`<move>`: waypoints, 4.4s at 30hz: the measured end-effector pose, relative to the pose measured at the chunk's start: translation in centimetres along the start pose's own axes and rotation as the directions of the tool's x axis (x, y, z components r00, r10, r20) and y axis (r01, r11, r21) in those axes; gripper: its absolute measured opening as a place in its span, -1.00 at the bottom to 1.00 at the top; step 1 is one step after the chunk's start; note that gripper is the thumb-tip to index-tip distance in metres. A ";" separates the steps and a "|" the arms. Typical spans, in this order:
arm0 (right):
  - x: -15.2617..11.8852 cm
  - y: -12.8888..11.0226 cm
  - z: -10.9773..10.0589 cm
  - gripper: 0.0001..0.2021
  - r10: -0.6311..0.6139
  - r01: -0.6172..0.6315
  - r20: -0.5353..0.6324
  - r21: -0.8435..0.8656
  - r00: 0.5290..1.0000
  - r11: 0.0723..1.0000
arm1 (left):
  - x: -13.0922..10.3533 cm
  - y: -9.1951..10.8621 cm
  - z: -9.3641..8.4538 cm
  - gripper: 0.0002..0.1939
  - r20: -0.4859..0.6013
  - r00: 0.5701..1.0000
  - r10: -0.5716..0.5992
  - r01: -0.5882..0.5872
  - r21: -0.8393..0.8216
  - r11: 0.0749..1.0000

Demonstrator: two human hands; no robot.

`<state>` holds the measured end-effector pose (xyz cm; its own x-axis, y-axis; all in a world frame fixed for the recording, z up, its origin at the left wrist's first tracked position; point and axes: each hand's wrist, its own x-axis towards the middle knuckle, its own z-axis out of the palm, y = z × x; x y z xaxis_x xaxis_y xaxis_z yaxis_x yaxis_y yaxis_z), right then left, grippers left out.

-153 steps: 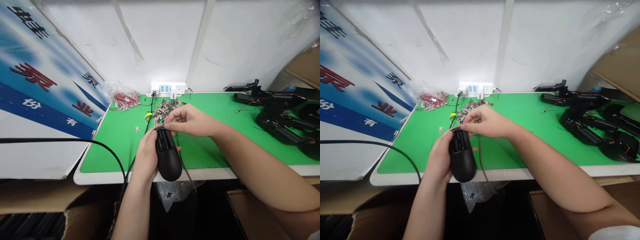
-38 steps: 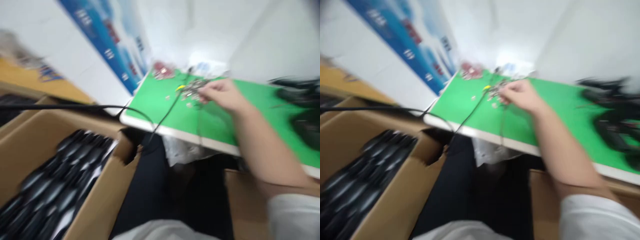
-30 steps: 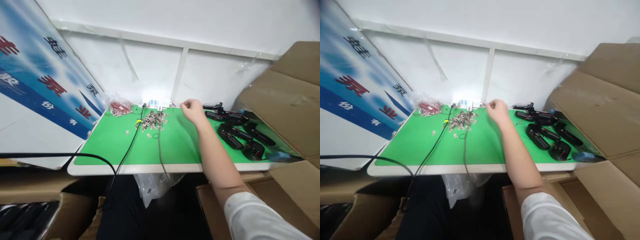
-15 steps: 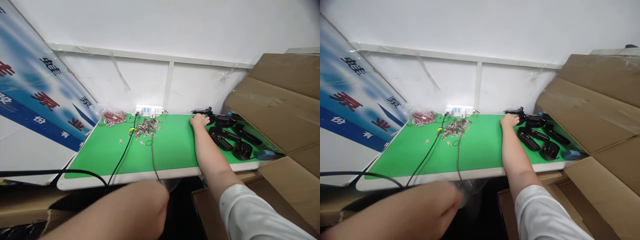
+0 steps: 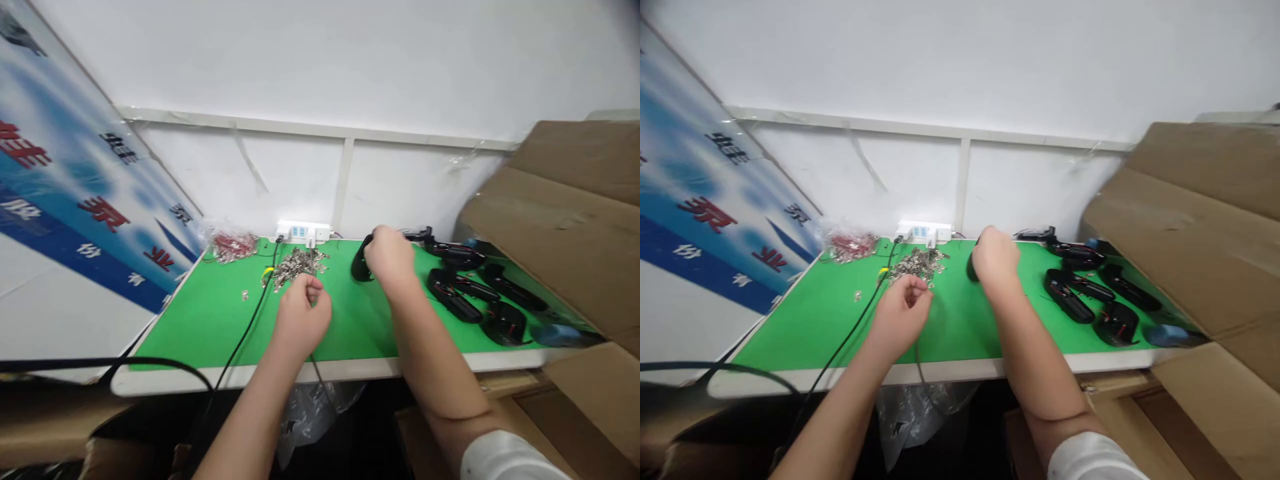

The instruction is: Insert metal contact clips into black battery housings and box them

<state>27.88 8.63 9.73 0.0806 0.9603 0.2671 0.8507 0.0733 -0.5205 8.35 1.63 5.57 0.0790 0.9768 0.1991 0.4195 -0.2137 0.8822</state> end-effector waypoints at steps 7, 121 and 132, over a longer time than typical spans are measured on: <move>-4.4 -4.9 0.8 -0.70 -0.363 0.283 0.064 0.507 0.930 0.814 | -3.2 -0.1 -2.3 -0.59 -0.115 0.985 0.132 -0.148 -0.152 0.977; -3.5 -5.2 9.1 -0.74 -0.539 0.252 0.251 0.677 0.804 0.691 | -2.4 -7.0 -3.8 -0.73 0.091 0.947 -0.307 0.265 -0.765 0.587; -3.3 -4.8 7.7 -0.82 -0.496 -0.004 0.444 0.748 0.747 0.664 | -2.8 -7.1 -3.8 -0.81 0.088 0.953 -0.289 0.253 -0.756 0.603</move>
<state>19.51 7.18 5.10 -0.5920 0.8001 0.0973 0.1758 0.2459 -0.9532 1.68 0.37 0.37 0.0337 0.9941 -0.1032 -0.4110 0.1079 0.9052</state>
